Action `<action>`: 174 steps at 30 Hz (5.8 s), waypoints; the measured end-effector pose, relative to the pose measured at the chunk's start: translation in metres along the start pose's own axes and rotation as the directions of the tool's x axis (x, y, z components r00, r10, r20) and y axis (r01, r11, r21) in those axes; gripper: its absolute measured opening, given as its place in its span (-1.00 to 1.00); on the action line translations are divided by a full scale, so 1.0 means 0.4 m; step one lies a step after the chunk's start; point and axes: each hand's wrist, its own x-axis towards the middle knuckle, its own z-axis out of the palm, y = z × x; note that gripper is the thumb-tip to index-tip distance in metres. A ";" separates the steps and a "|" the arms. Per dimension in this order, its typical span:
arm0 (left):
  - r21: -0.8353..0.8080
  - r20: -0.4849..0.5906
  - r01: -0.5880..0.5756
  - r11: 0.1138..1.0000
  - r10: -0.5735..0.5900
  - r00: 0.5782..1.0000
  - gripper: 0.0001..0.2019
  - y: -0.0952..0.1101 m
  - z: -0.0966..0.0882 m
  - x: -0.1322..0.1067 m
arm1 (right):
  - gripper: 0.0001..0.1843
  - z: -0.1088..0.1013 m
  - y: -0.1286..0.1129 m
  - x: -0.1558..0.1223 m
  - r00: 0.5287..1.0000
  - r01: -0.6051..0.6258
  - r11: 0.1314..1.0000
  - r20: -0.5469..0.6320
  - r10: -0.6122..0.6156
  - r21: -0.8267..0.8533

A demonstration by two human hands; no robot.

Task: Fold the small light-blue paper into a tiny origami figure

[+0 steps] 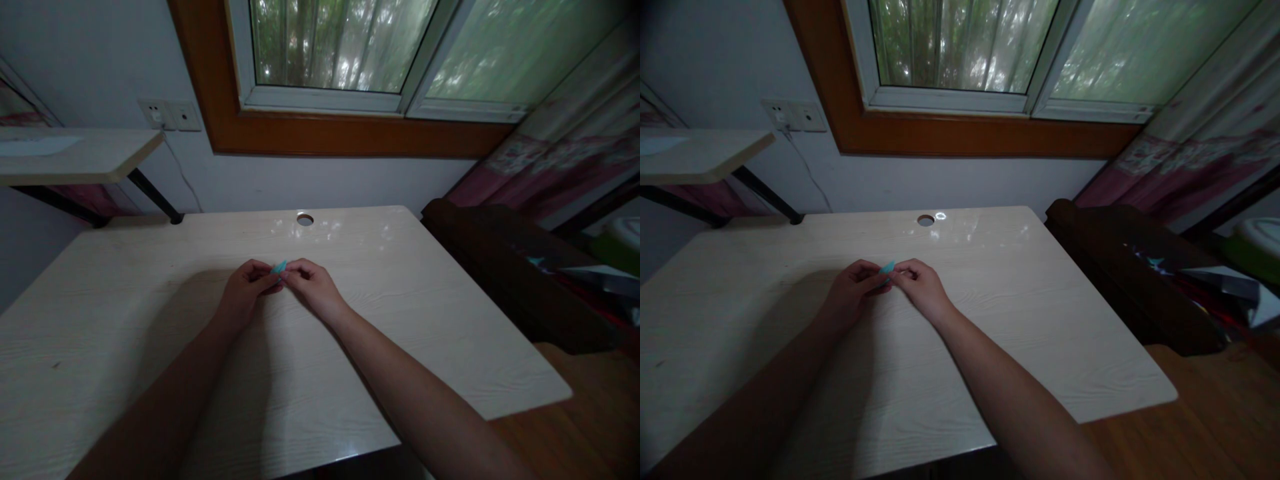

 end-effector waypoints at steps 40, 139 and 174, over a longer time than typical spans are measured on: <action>0.021 0.022 0.007 1.000 -0.007 1.000 -0.68 0.002 0.006 -0.002 | -0.76 0.002 -0.007 0.000 1.000 0.002 1.000 -0.022 -0.002 -0.011; -0.020 0.144 -0.044 0.999 0.046 0.989 -0.58 -0.004 0.010 -0.007 | -0.77 0.009 -0.029 -0.014 0.982 0.147 0.983 -0.102 -0.158 -0.106; -0.002 0.124 -0.030 1.000 0.030 0.992 -0.49 0.001 0.008 -0.009 | -0.70 -0.007 -0.016 0.002 0.986 -0.032 0.985 -0.154 0.058 0.168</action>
